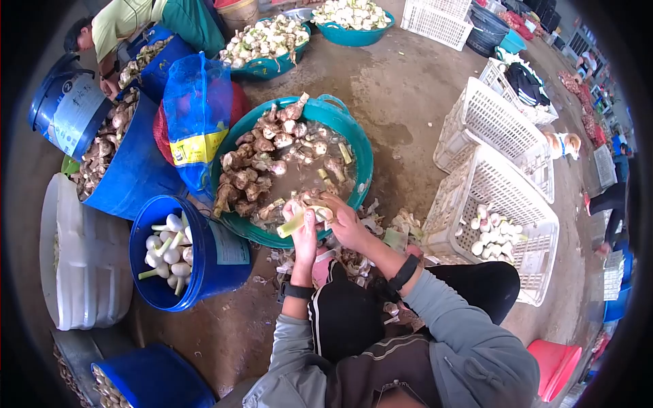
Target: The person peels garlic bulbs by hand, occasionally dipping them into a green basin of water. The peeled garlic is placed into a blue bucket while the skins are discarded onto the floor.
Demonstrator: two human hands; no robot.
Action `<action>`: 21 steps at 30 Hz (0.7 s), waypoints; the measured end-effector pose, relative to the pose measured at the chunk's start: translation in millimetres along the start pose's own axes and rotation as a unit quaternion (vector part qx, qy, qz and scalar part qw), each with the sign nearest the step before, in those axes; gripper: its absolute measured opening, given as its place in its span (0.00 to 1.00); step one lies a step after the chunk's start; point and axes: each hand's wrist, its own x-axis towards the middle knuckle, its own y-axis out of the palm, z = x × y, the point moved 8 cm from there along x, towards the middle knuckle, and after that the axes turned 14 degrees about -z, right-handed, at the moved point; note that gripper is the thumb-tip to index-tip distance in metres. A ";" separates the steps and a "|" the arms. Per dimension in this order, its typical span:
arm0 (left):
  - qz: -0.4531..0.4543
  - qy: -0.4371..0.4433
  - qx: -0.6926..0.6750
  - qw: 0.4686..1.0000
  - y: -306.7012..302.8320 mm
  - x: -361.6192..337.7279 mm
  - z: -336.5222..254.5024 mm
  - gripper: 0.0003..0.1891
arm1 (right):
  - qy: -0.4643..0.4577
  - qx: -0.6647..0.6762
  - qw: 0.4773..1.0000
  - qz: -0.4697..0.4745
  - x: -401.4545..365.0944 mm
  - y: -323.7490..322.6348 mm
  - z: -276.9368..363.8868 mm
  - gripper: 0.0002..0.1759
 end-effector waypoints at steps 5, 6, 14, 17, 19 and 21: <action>0.036 0.115 0.032 0.992 2.6 -2.0 -62.2 0.21 | 0.369 0.442 0.817 -0.036 19.4 -4.1 -32.0 0.15; 0.135 0.002 -0.003 0.991 10.3 -7.0 -63.5 0.25 | 0.488 0.451 0.732 -0.148 14.8 -3.1 -45.1 0.17; 0.035 -0.247 -0.317 0.915 6.7 -2.7 -9.1 0.22 | 0.400 0.597 0.695 -0.008 40.5 -29.1 -9.4 0.15; 0.015 -0.270 -0.416 0.868 6.9 9.2 -5.2 0.21 | 0.371 0.623 0.688 -0.043 46.1 -76.2 5.6 0.13; -0.035 -0.282 -0.418 0.863 -0.6 16.0 -7.1 0.18 | 0.440 0.487 0.752 -0.062 16.3 -86.1 -45.5 0.14; -0.033 -0.251 -0.379 0.890 -6.4 16.3 -14.2 0.19 | 0.360 -0.051 0.913 0.185 -33.2 -70.8 -115.2 0.16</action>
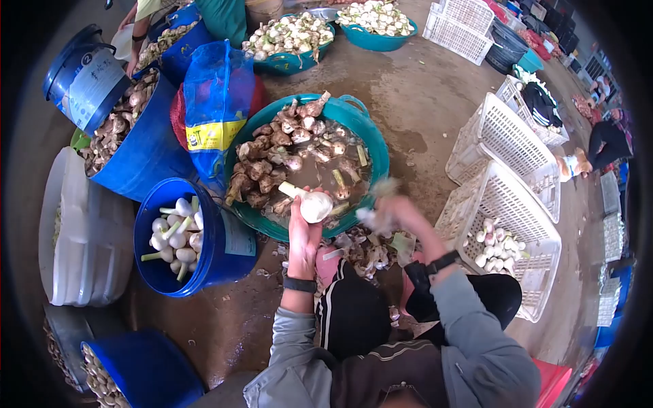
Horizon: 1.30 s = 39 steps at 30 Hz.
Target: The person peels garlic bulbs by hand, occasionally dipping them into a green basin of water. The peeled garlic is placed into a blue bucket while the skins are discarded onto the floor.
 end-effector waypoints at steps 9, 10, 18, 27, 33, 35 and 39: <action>0.011 0.190 0.211 0.959 12.3 -13.8 -33.5 0.19 | -0.233 0.084 0.969 0.020 -20.2 72.4 163.0 0.11; -0.021 0.308 0.319 0.896 15.5 -20.7 -60.9 0.19 | -0.294 0.025 0.955 0.037 -20.0 80.1 155.2 0.08; -0.226 0.669 0.686 0.175 41.8 -92.1 -284.4 0.25 | -0.107 -0.327 0.932 -0.111 136.7 71.4 -7.0 0.09; 0.025 0.365 0.726 0.582 -13.7 42.0 -42.0 0.33 | -0.017 -0.081 0.997 0.002 141.1 141.0 1.1 0.21; 0.099 0.377 0.665 0.637 47.1 -6.5 -17.8 0.39 | -0.047 0.243 0.961 0.126 45.5 86.6 114.8 0.15; 0.061 0.409 0.711 0.568 51.2 -27.2 -15.8 0.40 | -0.121 0.184 0.975 0.039 27.3 71.2 119.6 0.15; 0.045 0.490 0.710 0.504 63.6 -65.3 -16.1 0.40 | -0.204 0.013 0.970 -0.128 -6.5 56.9 126.8 0.15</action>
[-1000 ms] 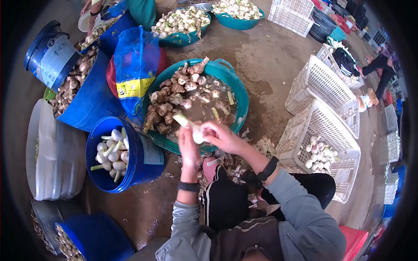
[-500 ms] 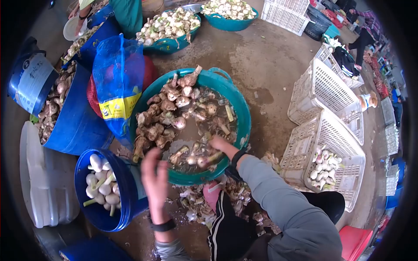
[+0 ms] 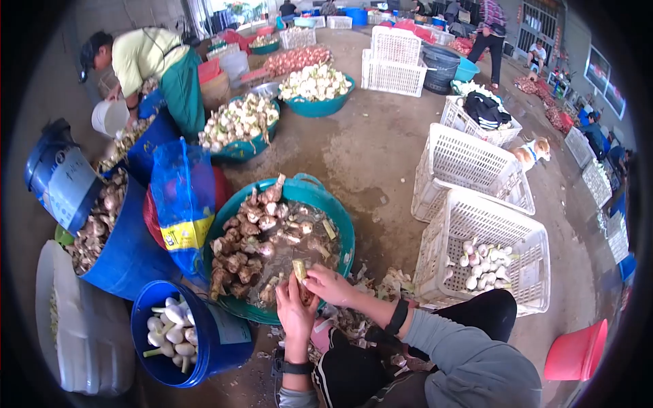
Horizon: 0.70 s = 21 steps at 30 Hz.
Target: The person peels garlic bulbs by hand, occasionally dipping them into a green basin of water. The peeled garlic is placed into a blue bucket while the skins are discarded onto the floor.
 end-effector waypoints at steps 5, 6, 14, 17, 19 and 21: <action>-0.053 0.037 0.069 0.996 -18.8 -9.2 -22.4 0.40 | -0.044 -0.046 0.993 -0.100 -9.4 -11.5 34.9 0.15; -0.063 0.039 0.061 0.995 -22.2 -10.4 -23.9 0.40 | -0.051 -0.043 0.993 -0.101 -9.0 -11.6 36.8 0.14; 0.089 -0.264 -0.546 0.790 -7.9 -17.7 5.0 0.32 | 0.228 0.440 0.867 0.057 -26.0 -7.0 40.7 0.08; -0.029 -0.300 -0.596 0.744 -13.5 -20.4 9.7 0.26 | 0.208 0.484 0.842 0.113 -22.0 3.4 40.5 0.12; -0.088 -0.194 -0.458 0.863 -18.0 -17.0 19.3 0.21 | 0.160 0.350 0.915 0.121 -18.1 0.1 54.8 0.16; -0.100 -0.211 -0.470 0.851 -20.5 -15.9 19.2 0.21 | 0.184 0.277 0.930 0.157 -15.5 11.6 46.8 0.14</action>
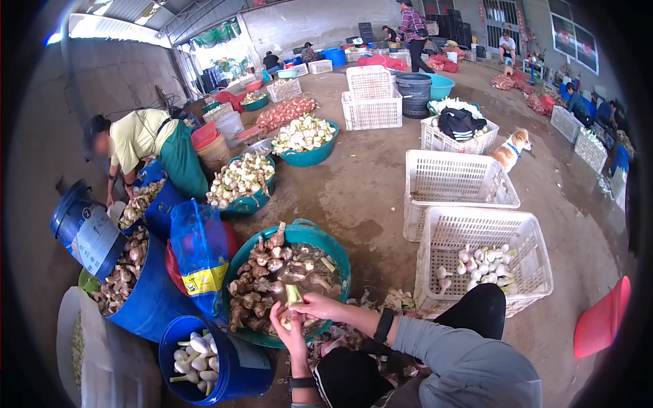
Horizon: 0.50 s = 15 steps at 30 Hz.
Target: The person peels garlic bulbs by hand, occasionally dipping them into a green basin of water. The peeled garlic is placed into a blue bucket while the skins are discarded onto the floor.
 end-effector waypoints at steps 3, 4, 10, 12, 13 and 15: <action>-0.041 -0.039 -0.046 0.997 -3.9 5.6 -0.1 0.19 | 0.018 -0.012 1.000 0.019 7.9 3.4 -9.9 0.12; -0.040 -0.098 -0.110 0.988 -2.7 7.7 3.7 0.19 | 0.021 -0.020 1.000 0.009 9.9 3.1 -14.7 0.12; 0.013 -0.308 -0.225 0.924 6.9 17.1 16.8 0.21 | -0.295 -0.185 0.936 -0.058 -16.4 -13.3 40.0 0.13; 0.040 -0.328 -0.131 0.935 4.5 15.2 26.6 0.23 | -0.298 -0.203 0.932 -0.032 -13.4 -20.5 29.6 0.14; 0.062 -0.337 -0.114 0.932 5.4 15.3 32.7 0.25 | -0.190 -0.061 0.980 -0.001 -4.0 -18.9 14.4 0.14; 0.086 -0.331 -0.062 0.938 17.0 5.5 14.0 0.28 | -0.031 -0.006 0.999 -0.038 5.3 -26.3 -9.6 0.13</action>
